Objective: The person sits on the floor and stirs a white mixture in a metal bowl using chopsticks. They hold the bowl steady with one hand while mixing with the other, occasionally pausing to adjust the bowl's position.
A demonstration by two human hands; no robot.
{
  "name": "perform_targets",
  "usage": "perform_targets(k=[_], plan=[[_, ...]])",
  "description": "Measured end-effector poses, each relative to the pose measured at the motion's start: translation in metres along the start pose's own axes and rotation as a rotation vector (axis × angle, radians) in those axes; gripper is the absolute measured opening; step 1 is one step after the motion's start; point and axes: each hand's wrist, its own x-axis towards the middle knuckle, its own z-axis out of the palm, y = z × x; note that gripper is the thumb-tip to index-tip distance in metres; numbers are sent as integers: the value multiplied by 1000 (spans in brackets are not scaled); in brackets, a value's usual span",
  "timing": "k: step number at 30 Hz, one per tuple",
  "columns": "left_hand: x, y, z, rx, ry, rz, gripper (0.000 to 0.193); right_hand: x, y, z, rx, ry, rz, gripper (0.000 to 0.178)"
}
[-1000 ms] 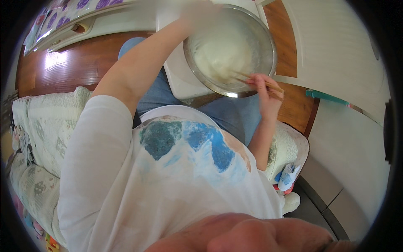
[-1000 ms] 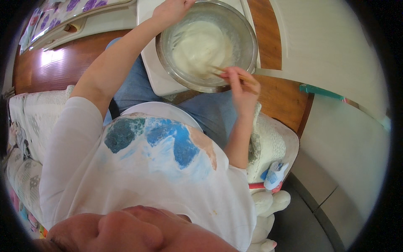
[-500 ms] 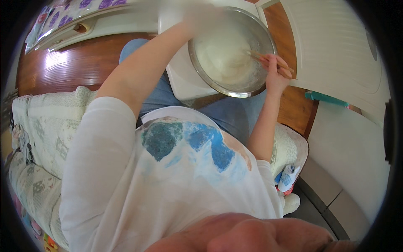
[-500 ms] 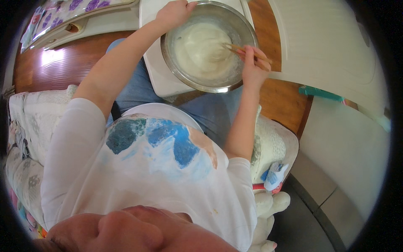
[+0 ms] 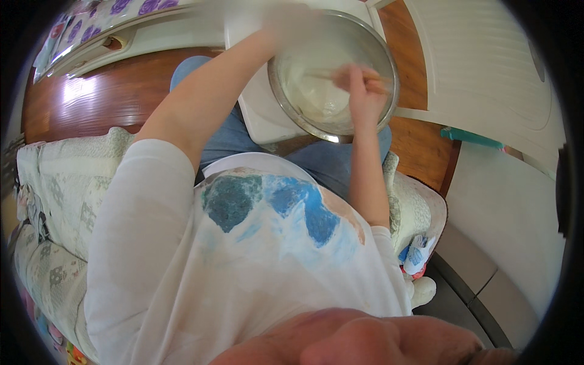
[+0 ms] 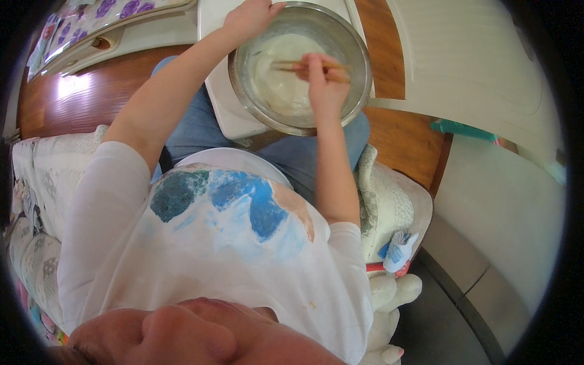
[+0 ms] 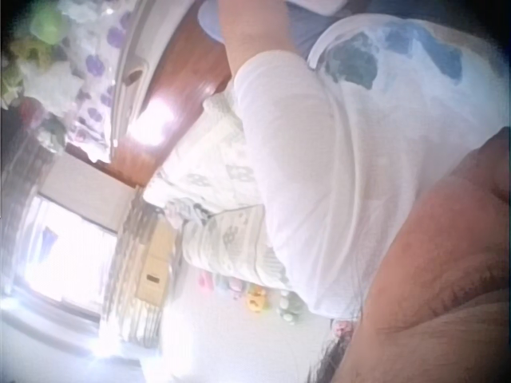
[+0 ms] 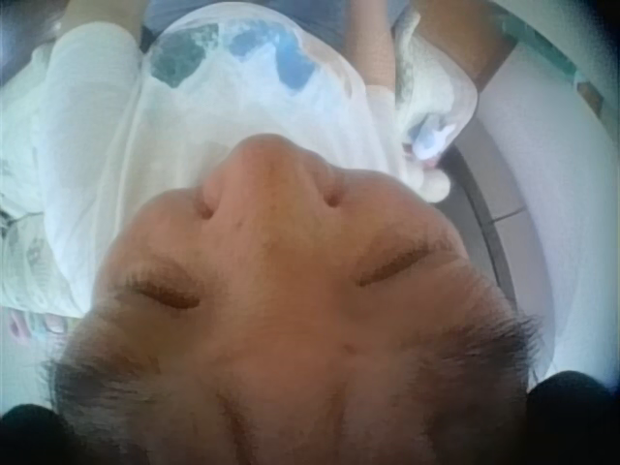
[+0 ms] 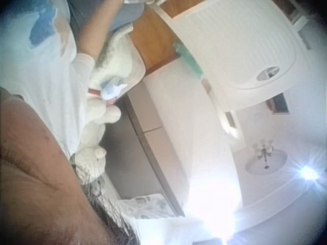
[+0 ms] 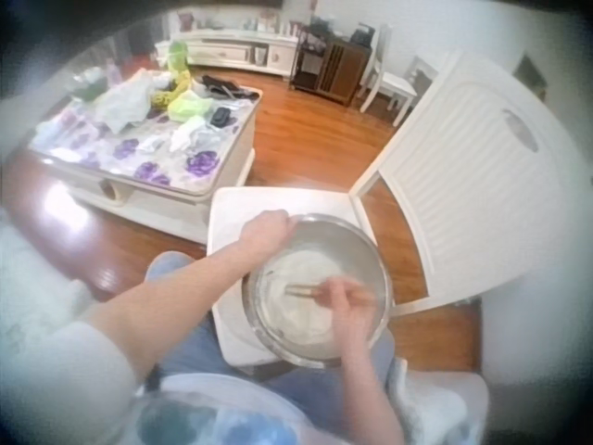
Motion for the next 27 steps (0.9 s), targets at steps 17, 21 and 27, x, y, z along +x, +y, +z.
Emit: perform_targets(k=[17,21,27], plan=[[10,-11,10,-110,-17,-28,51,-33,-29,-45,-4,-42,383,17],[6,-7,6,-90,-13,-30,52,-19,-8,11,61,-93,100,14],[1,-2,1,-110,-18,-74,52,25,-1,-17,-218,-30,-65,10]])
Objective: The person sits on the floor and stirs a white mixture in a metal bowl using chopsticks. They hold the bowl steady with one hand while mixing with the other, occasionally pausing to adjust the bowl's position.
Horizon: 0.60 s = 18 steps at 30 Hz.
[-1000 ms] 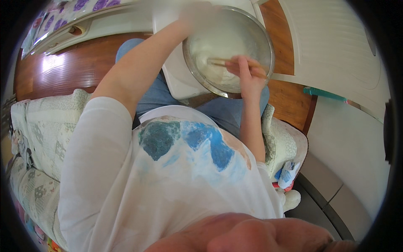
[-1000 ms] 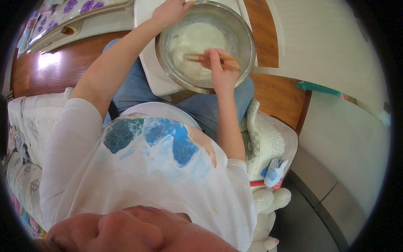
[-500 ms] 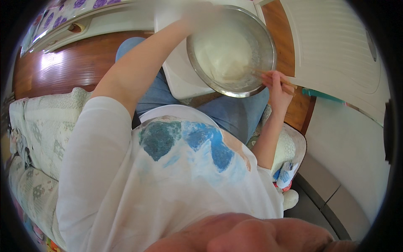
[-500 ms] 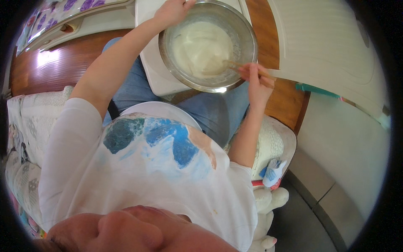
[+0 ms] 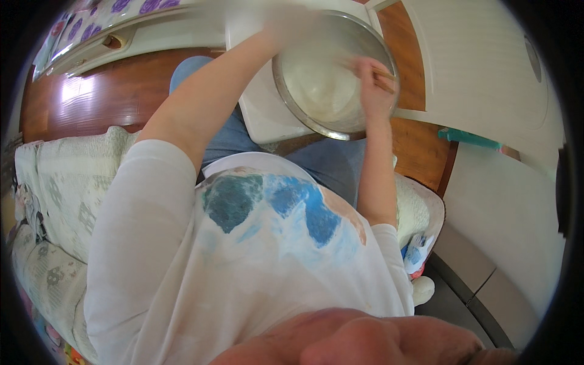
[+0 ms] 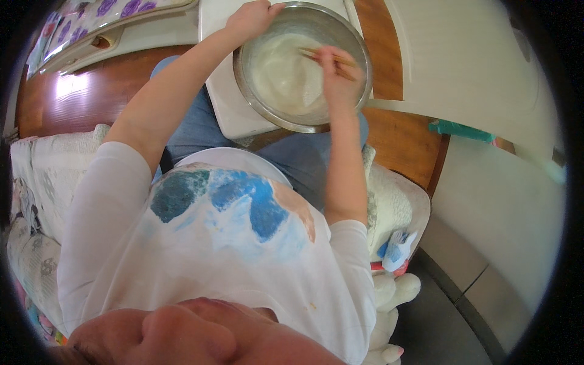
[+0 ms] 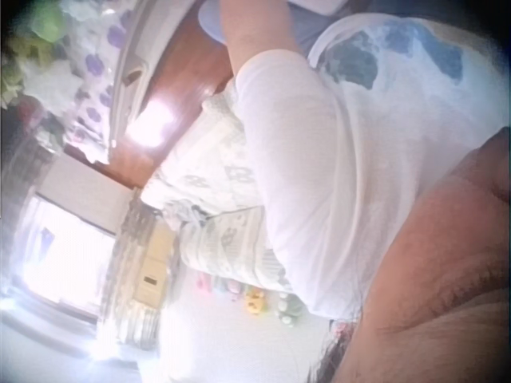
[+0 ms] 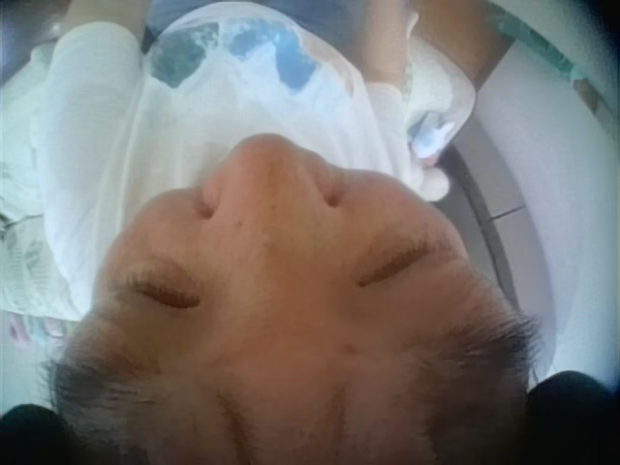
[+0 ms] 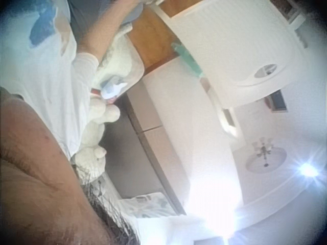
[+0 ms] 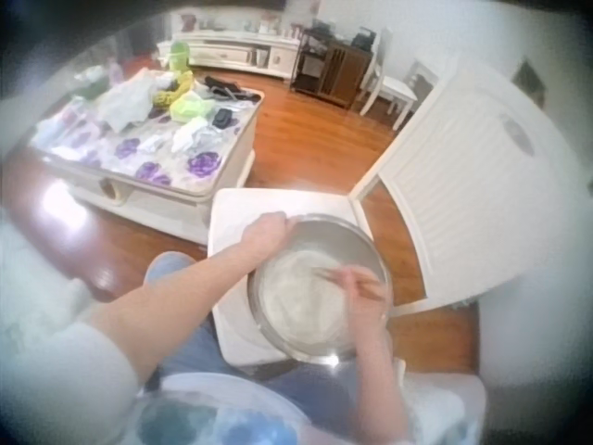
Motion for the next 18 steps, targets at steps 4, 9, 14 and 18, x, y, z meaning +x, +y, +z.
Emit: perform_targets(k=[4,9,14,18], plan=[[1,-5,1,-47,-24,15,53,-19,6,-47,-28,121,76,12],[4,-5,3,-72,-37,8,53,-59,-8,-64,-33,72,194,14],[2,-5,2,-63,10,21,53,-55,-15,-10,255,-23,252,14],[4,-5,3,-52,-34,0,54,-27,-3,26,127,-37,34,14]])
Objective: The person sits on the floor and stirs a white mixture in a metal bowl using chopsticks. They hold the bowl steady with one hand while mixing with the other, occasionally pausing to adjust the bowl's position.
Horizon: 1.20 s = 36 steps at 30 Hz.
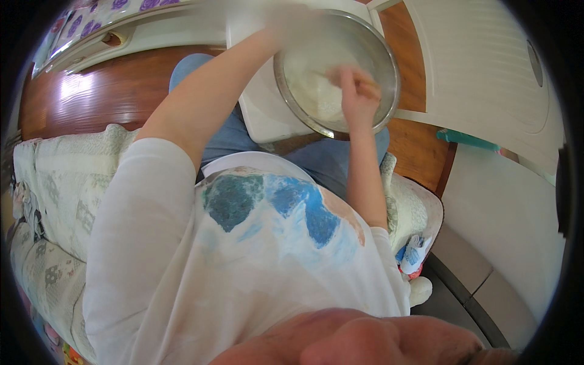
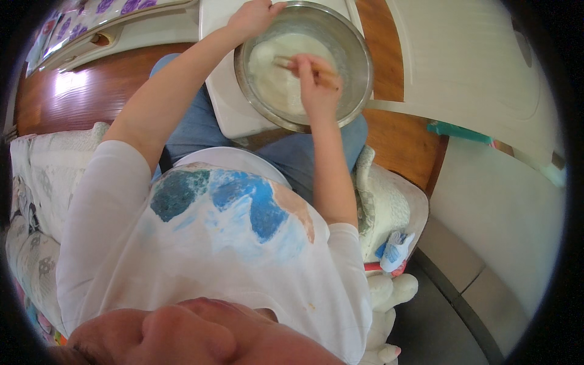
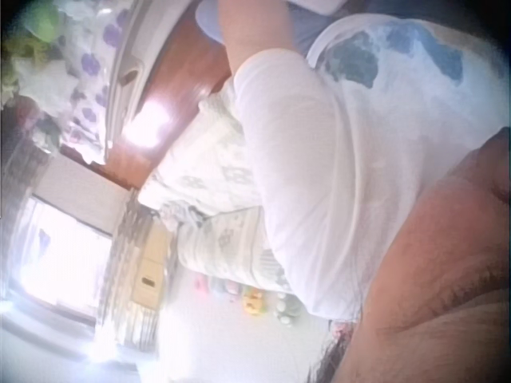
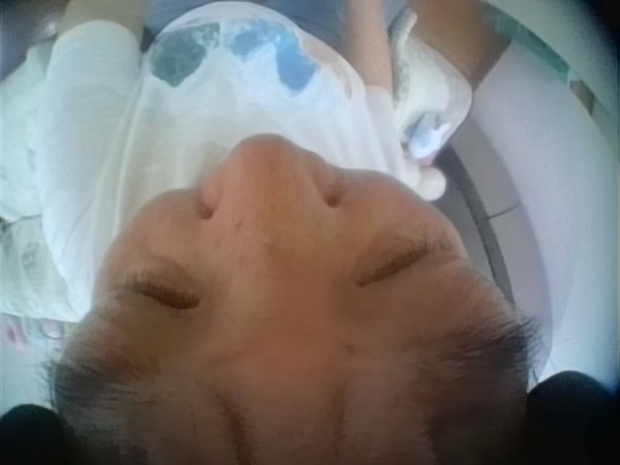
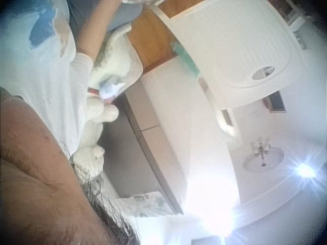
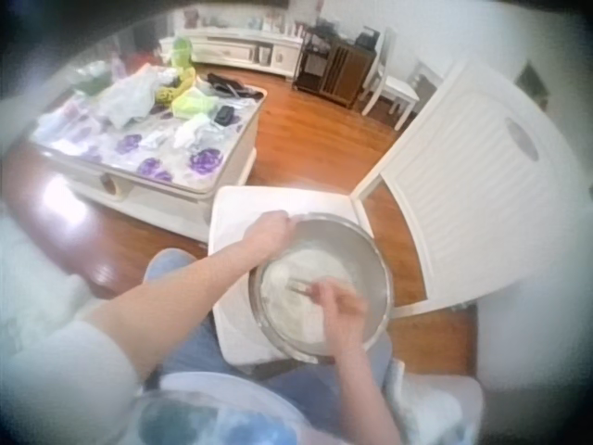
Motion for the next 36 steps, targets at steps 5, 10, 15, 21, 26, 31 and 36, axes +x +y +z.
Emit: perform_targets(k=[5,10,15,21,26,31,36], plan=[[3,-4,4,5,42,1,55,32,12,-44,1,163,29,15],[5,-9,8,-18,35,-12,52,-8,-8,-100,-113,140,200,15],[7,-8,12,-2,68,35,50,-39,-25,-75,27,-20,351,17],[6,-7,9,37,15,58,51,-7,-4,-4,92,35,94,16],[0,-3,7,14,63,1,53,30,6,-36,35,182,98,15],[0,-3,8,-31,39,-58,52,-5,-2,-91,-80,251,183,17],[1,-3,9,-16,45,-20,50,-30,-8,-104,-67,256,258,18]])
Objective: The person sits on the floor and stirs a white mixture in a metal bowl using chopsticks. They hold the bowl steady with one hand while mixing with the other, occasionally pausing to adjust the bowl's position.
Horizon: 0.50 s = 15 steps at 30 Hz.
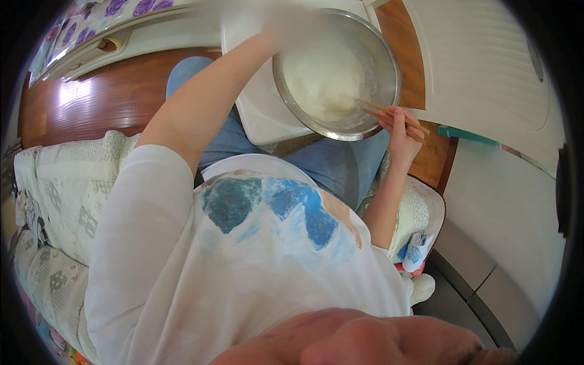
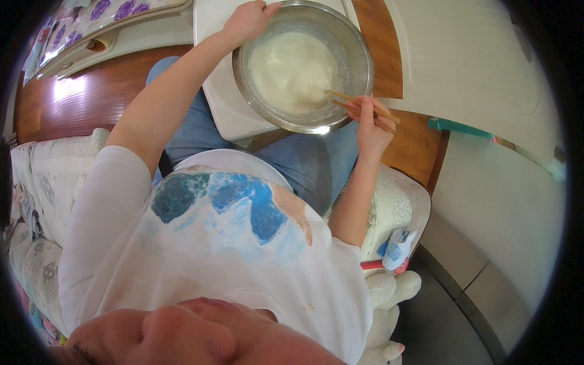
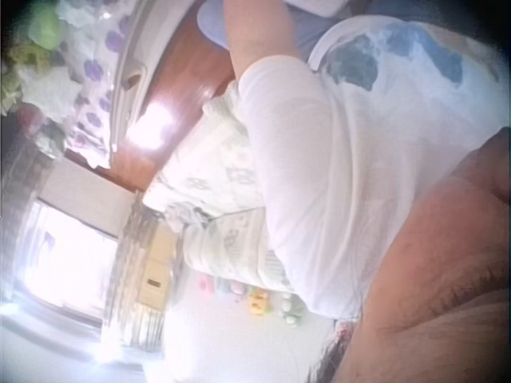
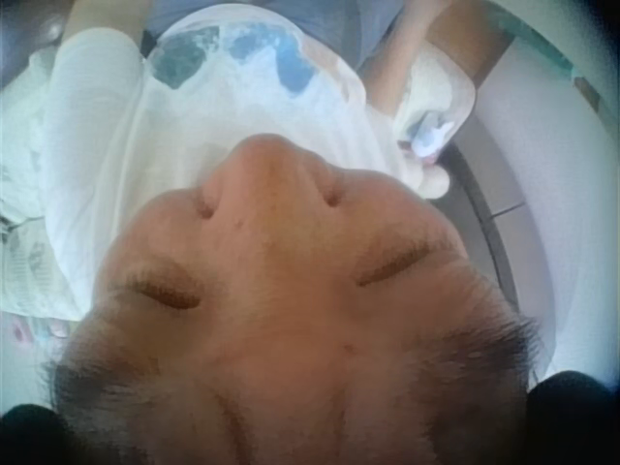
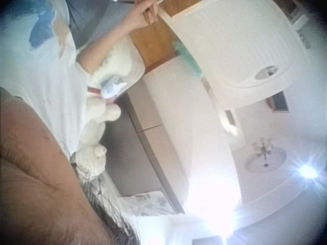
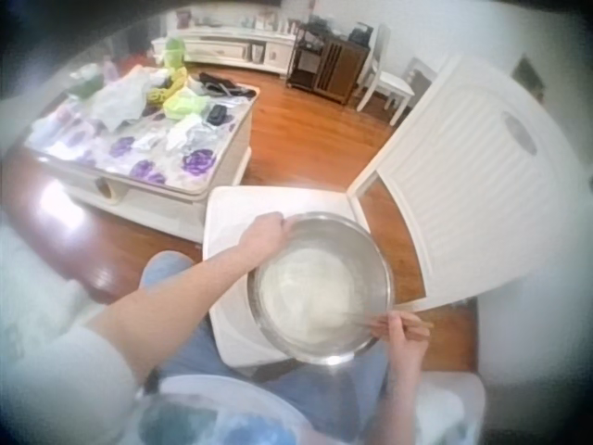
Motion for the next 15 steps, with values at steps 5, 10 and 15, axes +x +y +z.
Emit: perform_targets(k=[5,10,15], plan=[[-2,2,-2,20,-6,0,49,21,3,62,192,32,-31,16],[-2,-2,0,91,-59,145,43,14,-9,100,181,-265,-131,14],[2,-4,5,26,-2,32,47,-6,-25,45,53,-442,107,15]])
